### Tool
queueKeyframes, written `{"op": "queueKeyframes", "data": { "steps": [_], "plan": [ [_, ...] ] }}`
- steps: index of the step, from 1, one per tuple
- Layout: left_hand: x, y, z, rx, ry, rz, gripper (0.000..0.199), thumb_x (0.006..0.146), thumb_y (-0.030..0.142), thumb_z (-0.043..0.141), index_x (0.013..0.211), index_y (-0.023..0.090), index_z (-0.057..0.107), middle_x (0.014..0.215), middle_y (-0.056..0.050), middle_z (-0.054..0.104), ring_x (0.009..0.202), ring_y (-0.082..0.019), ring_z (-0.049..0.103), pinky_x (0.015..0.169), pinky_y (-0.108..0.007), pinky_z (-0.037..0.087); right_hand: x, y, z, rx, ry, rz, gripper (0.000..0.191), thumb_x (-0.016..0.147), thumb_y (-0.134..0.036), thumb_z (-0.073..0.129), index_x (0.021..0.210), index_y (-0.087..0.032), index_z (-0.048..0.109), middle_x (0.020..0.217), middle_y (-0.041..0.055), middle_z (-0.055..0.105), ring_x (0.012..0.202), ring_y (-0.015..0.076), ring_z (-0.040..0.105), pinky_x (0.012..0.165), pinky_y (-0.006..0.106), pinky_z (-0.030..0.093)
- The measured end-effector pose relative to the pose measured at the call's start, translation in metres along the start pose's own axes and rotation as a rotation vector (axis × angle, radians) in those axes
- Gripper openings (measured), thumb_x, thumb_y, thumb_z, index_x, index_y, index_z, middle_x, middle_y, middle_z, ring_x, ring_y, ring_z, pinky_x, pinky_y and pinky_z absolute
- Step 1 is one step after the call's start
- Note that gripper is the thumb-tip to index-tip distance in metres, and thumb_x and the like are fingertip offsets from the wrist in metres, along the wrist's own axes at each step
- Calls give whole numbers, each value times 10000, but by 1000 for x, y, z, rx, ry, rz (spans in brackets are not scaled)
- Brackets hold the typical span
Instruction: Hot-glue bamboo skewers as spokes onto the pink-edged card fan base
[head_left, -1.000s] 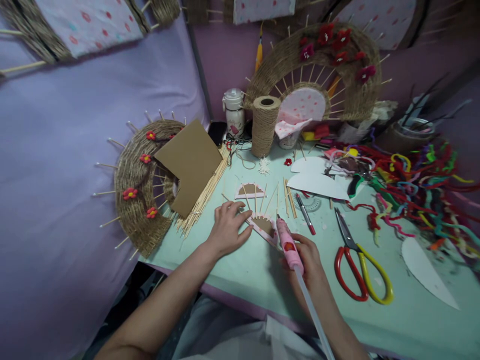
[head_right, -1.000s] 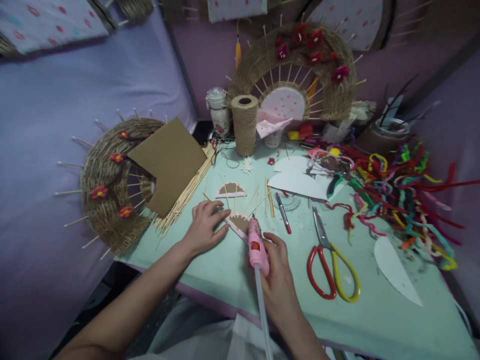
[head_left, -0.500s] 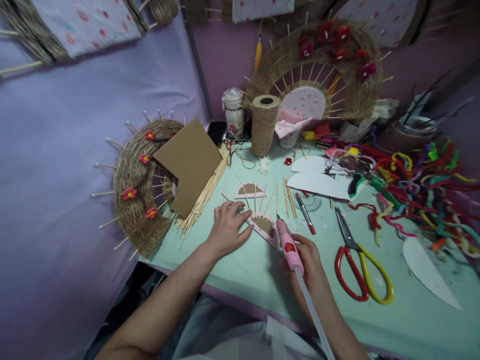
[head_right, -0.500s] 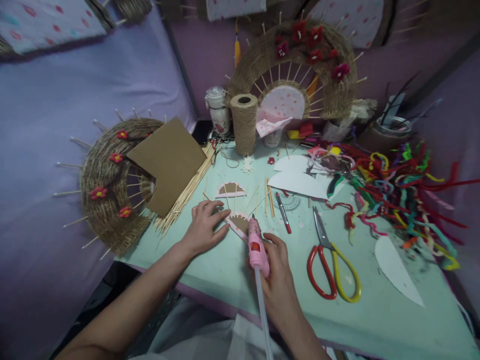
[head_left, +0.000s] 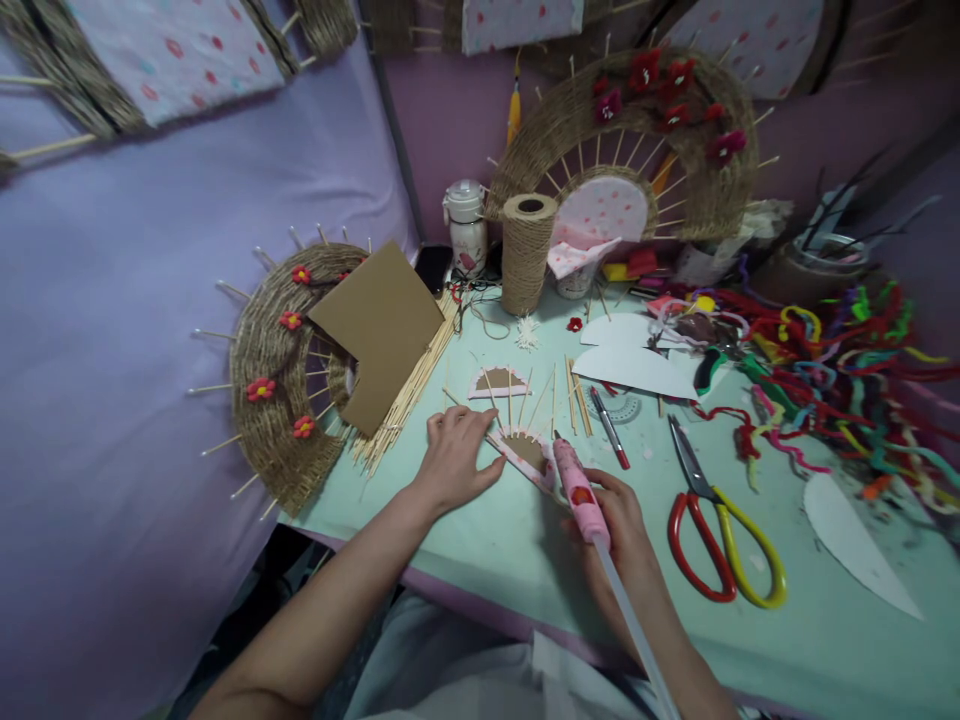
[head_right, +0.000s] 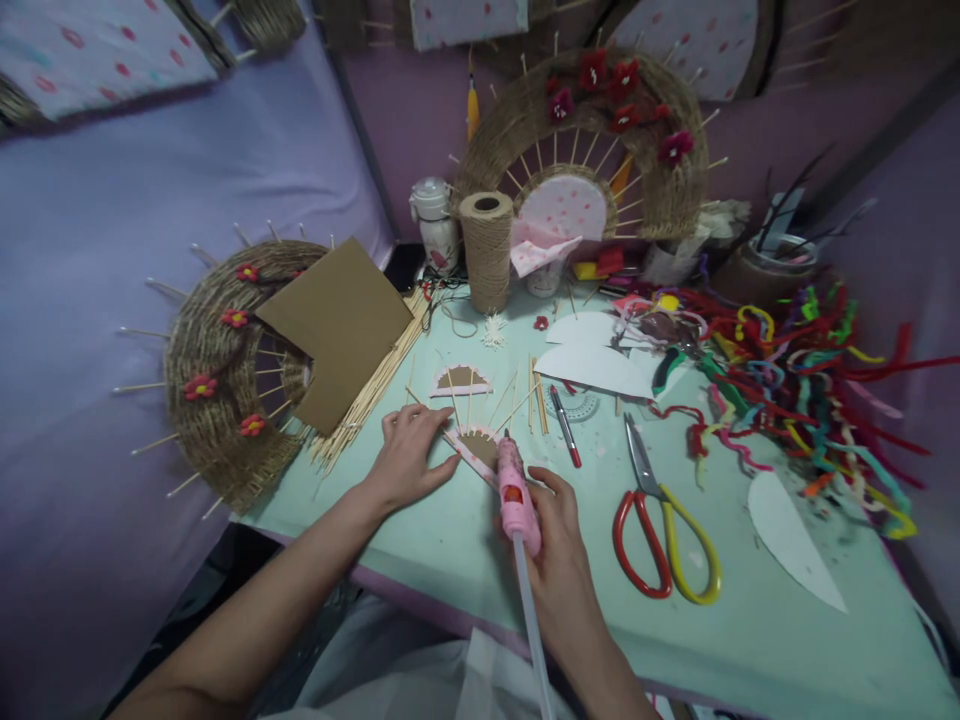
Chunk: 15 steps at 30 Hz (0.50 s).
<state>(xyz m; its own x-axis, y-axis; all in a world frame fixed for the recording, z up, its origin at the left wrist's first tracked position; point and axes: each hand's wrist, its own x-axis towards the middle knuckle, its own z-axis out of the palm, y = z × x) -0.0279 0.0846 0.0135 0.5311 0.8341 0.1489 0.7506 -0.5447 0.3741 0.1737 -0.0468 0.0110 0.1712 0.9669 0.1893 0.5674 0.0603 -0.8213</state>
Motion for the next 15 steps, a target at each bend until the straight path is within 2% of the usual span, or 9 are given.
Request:
{"op": "queueKeyframes", "data": {
  "steps": [5,15],
  "plan": [
    [-2,-1,-1,-1,14,4,516,843,366,595,1321,209,477,1158,-100,644,1180,-311,459,977,-471,260,0,0,2,3,21,5,253,930,-417,540,1117,-252,585,1288,118,505,1208,294,537,934,446,508],
    [3,0,-3,-10,-16,36,496,861,363,584,1321,201,494,1266,-91,625,1244,-304,435,989,-464,274,0,0,6,43,58,26,310,928,-480,529,1117,-241,587,1273,121,511,1203,293,535,908,432,514]
  ]
}}
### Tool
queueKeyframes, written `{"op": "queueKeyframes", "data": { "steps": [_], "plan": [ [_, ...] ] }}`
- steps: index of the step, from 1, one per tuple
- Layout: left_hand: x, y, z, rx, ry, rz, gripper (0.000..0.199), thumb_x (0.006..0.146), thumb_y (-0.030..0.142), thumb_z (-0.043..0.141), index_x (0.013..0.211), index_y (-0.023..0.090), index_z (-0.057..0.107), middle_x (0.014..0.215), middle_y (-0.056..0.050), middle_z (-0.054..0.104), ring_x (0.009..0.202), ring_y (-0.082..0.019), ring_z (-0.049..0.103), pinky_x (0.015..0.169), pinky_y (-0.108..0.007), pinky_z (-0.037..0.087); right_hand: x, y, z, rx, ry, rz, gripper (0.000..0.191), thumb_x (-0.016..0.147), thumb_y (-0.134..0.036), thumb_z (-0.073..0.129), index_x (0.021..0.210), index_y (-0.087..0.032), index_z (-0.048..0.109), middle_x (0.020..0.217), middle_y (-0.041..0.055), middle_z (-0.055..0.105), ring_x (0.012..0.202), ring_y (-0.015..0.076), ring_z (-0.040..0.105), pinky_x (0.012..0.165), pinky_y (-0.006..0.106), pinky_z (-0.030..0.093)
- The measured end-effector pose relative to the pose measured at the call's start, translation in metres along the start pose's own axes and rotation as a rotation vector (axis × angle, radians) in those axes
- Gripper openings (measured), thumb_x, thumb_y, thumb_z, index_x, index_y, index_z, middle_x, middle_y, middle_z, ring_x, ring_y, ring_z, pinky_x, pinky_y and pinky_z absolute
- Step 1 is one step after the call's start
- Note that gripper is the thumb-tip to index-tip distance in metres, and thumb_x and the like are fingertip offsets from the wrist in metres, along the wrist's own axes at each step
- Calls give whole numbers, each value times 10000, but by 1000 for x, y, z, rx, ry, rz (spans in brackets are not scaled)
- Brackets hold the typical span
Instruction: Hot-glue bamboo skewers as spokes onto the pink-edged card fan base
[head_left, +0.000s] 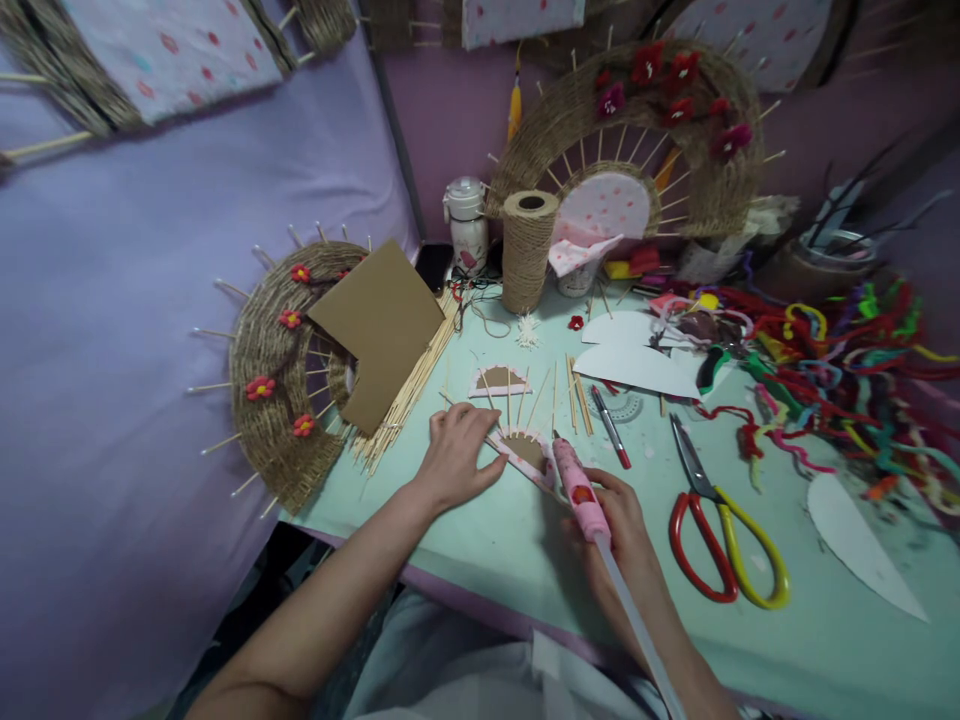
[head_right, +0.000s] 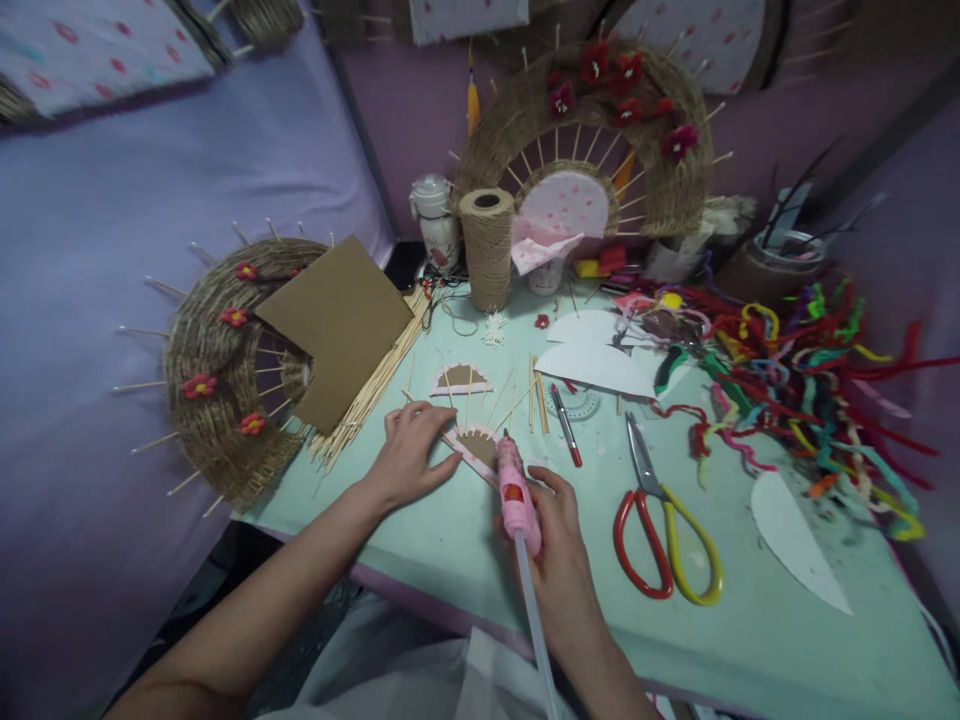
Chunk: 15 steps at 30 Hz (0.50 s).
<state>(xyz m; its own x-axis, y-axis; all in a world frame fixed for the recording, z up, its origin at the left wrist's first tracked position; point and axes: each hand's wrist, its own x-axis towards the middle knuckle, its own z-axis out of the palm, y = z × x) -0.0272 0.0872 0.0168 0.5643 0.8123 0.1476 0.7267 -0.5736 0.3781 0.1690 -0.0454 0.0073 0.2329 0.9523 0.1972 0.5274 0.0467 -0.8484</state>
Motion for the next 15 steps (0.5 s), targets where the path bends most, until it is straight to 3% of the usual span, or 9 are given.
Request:
{"op": "queueKeyframes", "data": {
  "steps": [8,15],
  "plan": [
    [12,1,-7,-14,-39,-4,389,926,430,544,1264,246,597,1250,-73,636,1202,-285,452,966,-465,290,0,2,-1,-13,4,13,284,929,-465,524,1104,-250,585,1275,109,506,1196,277,537,916,424,515],
    [12,1,-2,-5,-31,9,386,907,429,580,1247,249,620,1247,-69,639,1217,-290,447,984,-470,294,-1,4,-7,-28,-57,17,275,917,-407,553,1139,-248,584,1301,112,499,1214,286,533,950,441,502]
  ]
}}
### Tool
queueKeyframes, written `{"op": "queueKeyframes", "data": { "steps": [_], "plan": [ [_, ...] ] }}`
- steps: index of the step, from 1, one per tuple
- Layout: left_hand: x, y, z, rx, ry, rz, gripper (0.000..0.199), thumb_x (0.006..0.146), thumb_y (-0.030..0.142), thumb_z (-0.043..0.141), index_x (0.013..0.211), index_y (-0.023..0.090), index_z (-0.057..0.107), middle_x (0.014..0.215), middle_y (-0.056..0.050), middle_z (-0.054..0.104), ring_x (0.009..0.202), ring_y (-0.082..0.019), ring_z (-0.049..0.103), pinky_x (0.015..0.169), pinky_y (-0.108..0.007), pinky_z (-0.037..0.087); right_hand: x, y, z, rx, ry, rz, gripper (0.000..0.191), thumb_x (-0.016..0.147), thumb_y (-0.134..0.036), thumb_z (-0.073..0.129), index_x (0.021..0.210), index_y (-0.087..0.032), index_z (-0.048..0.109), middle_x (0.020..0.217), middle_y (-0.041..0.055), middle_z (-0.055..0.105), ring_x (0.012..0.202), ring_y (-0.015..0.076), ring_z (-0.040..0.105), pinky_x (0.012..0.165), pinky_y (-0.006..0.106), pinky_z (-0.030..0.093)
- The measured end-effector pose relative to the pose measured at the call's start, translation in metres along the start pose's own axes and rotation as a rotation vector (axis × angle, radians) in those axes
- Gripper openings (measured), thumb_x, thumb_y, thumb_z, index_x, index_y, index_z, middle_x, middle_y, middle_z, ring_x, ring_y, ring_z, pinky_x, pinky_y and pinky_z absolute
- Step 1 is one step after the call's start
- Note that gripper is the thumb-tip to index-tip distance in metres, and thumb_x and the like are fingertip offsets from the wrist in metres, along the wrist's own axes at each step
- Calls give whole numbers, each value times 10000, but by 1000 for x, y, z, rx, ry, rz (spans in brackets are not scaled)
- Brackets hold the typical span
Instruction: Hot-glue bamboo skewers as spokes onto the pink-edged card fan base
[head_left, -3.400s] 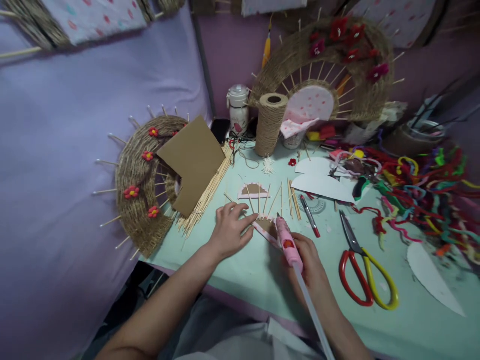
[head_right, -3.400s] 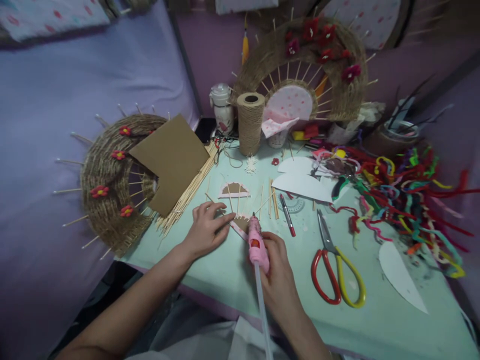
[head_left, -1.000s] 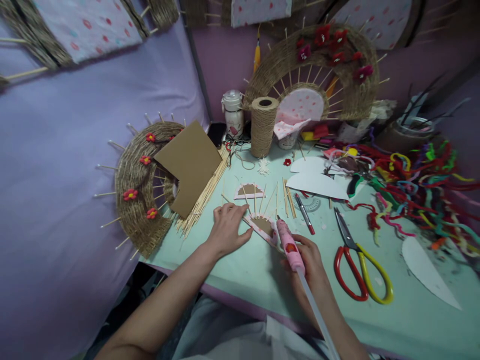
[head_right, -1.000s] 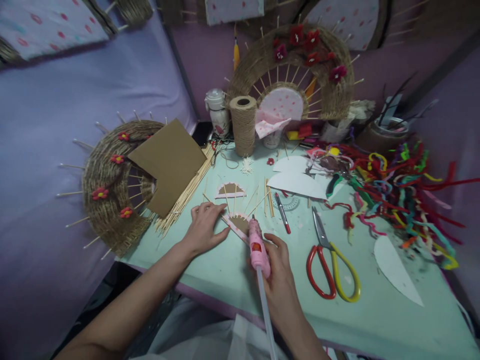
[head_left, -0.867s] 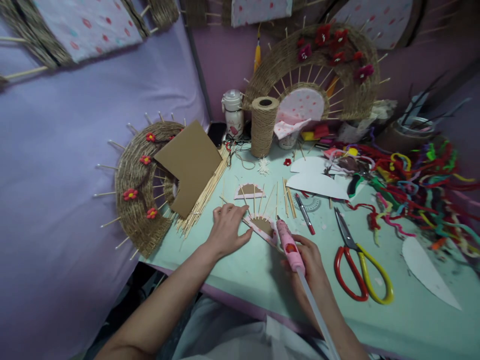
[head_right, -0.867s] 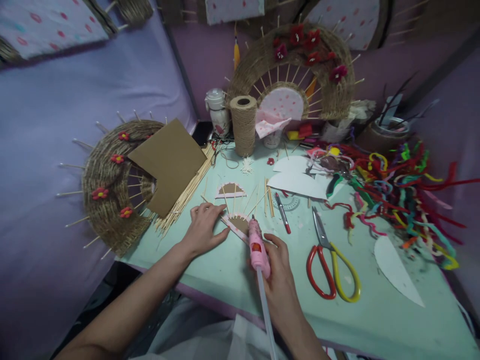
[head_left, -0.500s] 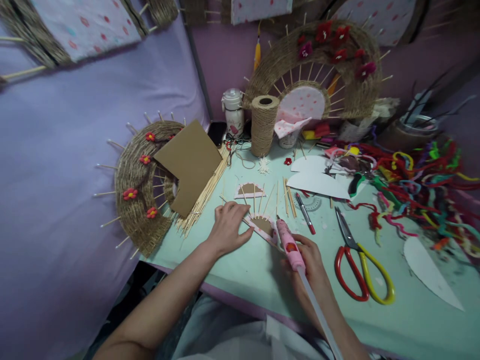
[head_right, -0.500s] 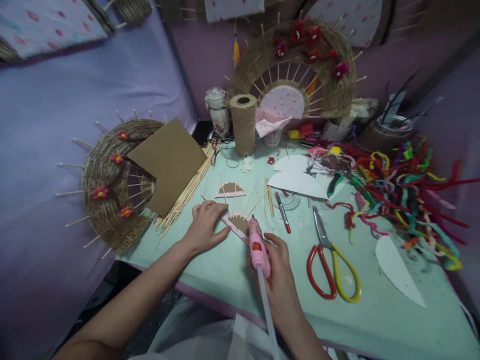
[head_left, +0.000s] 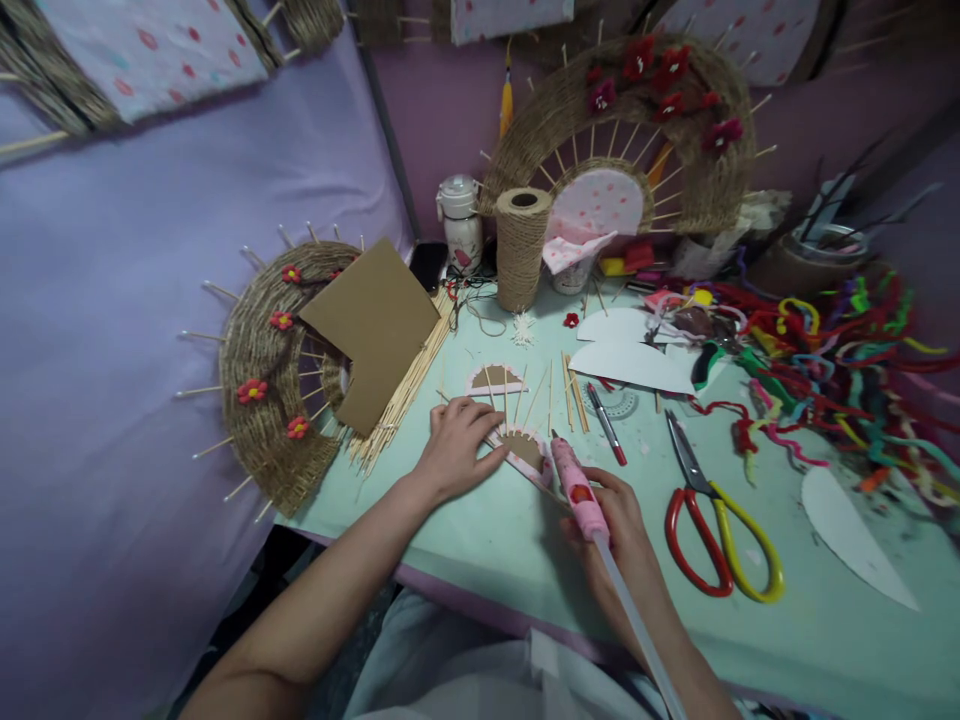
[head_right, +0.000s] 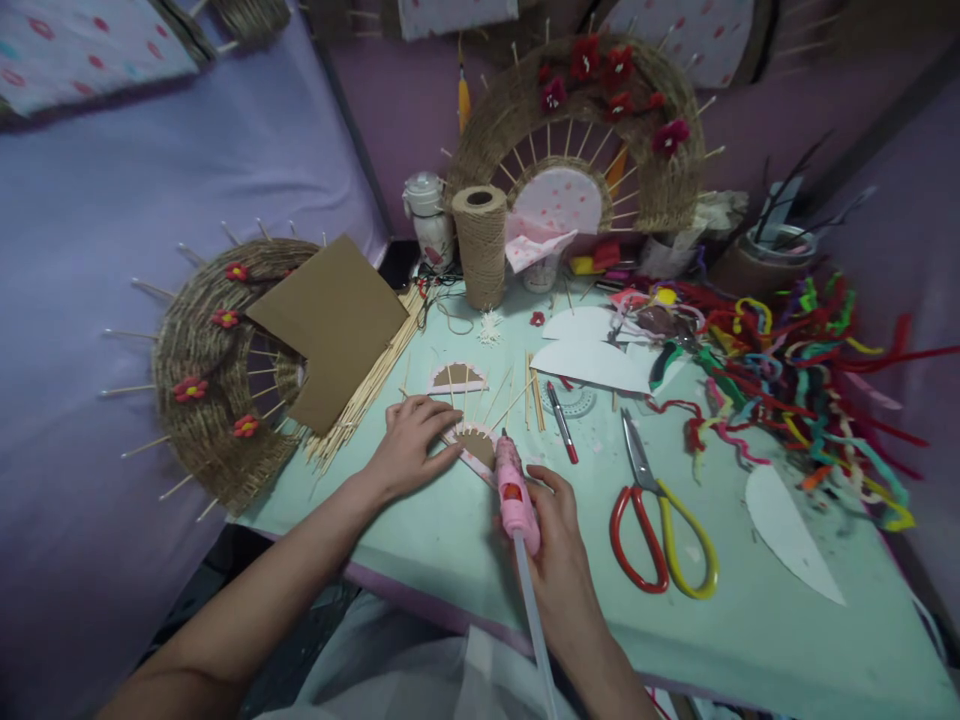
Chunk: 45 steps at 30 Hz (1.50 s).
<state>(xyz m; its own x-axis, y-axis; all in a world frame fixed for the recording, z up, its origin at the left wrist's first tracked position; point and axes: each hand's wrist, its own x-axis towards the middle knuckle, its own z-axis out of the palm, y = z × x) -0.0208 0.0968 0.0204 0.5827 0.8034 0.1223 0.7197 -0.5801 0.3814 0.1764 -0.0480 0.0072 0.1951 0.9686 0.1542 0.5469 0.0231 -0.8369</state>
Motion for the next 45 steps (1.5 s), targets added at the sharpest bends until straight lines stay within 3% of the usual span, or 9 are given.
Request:
{"op": "queueKeyframes", "data": {
  "steps": [18,26,36,45],
  "plan": [
    [-5,-3,-3,8,16,5,433,902,439,586,1285,235,590,1299,-83,624,1228,-293,454,978,-456,315,0,-5,3,30,33,40,264,913,-426,536,1101,-248,590,1285,100,502,1213,264,533,928,408,510],
    [-13,-7,-4,19,29,119,326,962,352,501,1225,239,657,1342,-70,644,1254,-282,470,978,-478,277,1,-1,0,25,-17,28,287,913,-463,564,1100,-248,599,1292,102,515,1210,290,545,926,417,511],
    [-10,-7,-3,14,17,99,331,960,356,511,1225,229,664,1320,-68,661,1253,-283,482,960,-473,283,0,-3,0,37,-16,23,212,924,-391,549,1082,-252,570,1293,101,478,1215,259,520,926,402,511],
    [-10,-6,-3,28,9,105,333,970,356,506,1233,217,655,1322,-67,660,1251,-278,484,957,-470,275,-1,0,-1,28,-22,14,258,926,-416,562,1117,-243,581,1304,109,488,1221,281,521,921,406,510]
  ]
}}
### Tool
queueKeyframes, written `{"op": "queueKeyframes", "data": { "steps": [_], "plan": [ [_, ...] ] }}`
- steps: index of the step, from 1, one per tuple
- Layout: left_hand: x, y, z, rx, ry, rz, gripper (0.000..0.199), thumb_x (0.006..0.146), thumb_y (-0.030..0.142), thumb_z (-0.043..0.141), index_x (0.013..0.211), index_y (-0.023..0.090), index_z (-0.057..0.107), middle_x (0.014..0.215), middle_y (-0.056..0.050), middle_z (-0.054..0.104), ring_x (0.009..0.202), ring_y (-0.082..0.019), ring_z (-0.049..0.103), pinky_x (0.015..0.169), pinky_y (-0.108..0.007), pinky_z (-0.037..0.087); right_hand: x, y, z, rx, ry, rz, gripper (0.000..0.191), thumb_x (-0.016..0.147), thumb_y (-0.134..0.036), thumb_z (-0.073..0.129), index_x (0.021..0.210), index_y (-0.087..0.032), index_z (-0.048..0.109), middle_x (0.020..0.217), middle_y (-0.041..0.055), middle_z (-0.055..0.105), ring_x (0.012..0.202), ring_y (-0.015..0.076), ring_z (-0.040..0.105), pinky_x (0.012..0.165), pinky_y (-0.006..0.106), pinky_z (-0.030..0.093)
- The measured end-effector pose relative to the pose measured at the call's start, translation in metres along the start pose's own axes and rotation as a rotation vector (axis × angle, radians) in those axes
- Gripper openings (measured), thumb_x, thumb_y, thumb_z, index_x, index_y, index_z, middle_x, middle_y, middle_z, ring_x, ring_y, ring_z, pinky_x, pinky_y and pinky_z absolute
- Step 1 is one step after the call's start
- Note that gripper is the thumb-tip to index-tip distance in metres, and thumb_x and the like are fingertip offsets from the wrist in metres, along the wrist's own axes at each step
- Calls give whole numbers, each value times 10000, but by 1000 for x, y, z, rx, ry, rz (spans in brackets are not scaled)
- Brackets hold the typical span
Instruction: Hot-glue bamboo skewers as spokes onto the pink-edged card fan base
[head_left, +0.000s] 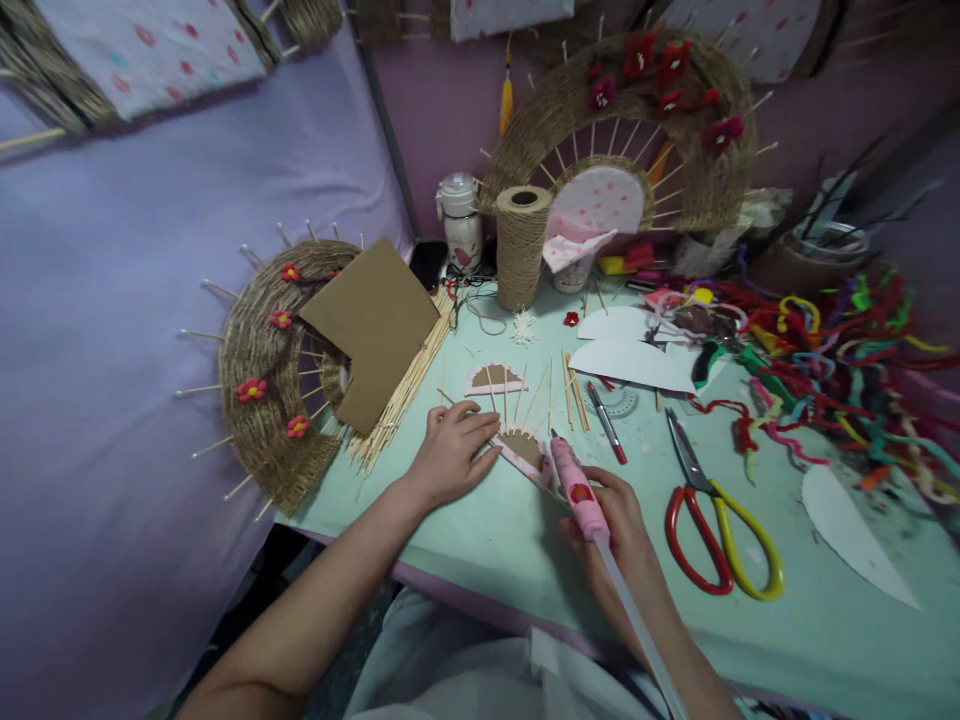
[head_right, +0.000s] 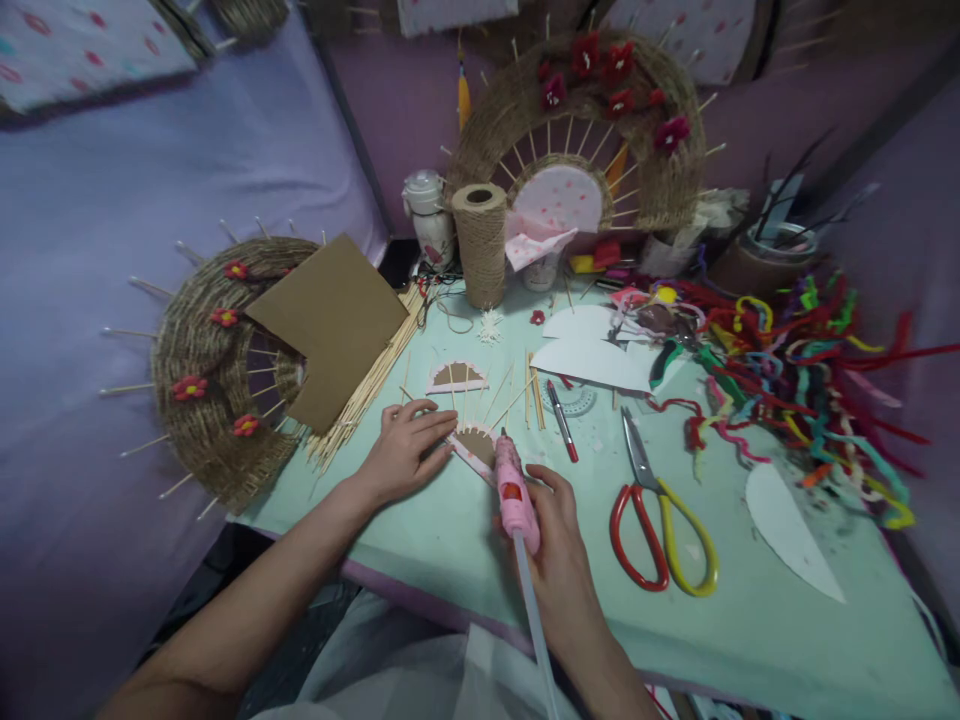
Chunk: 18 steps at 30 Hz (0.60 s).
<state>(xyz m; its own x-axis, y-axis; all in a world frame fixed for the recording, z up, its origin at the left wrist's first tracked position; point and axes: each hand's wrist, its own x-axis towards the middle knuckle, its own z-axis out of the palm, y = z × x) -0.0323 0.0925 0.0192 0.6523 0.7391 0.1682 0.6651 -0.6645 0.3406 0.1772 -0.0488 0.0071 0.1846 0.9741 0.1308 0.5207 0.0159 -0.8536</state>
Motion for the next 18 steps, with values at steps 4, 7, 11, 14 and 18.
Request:
{"op": "queueKeyframes", "data": {
  "steps": [4,7,11,14,18],
  "plan": [
    [0,1,-1,-1,0,-11,327,970,343,505,1230,222,663,1313,-75,665,1247,-283,485,955,-470,277,0,0,0,-13,4,-15,238,933,-399,551,1107,-240,582,1302,114,492,1219,284,526,927,408,508],
    [1,2,-1,-4,1,-15,318,967,331,509,1217,220,669,1307,-76,669,1245,-285,488,949,-469,277,0,0,0,-8,7,-5,241,926,-411,557,1096,-243,584,1299,116,500,1211,287,534,916,411,515],
    [2,2,-2,-4,-4,-15,315,970,326,504,1217,217,664,1313,-74,666,1241,-284,492,941,-468,271,-1,-1,0,-11,1,-6,235,924,-414,559,1086,-247,588,1299,111,505,1210,276,537,924,404,515],
    [1,2,-2,-1,-7,-17,318,971,322,502,1224,213,661,1318,-75,663,1241,-281,490,942,-471,268,-1,-2,1,-17,24,1,236,917,-422,552,1069,-245,591,1284,109,513,1199,270,545,918,399,517],
    [1,2,-1,0,-5,-16,325,969,324,504,1230,214,663,1313,-80,665,1237,-277,493,948,-473,275,-1,-3,2,-22,31,19,228,921,-418,529,1062,-249,586,1283,103,512,1194,260,551,903,388,523]
  ]
}}
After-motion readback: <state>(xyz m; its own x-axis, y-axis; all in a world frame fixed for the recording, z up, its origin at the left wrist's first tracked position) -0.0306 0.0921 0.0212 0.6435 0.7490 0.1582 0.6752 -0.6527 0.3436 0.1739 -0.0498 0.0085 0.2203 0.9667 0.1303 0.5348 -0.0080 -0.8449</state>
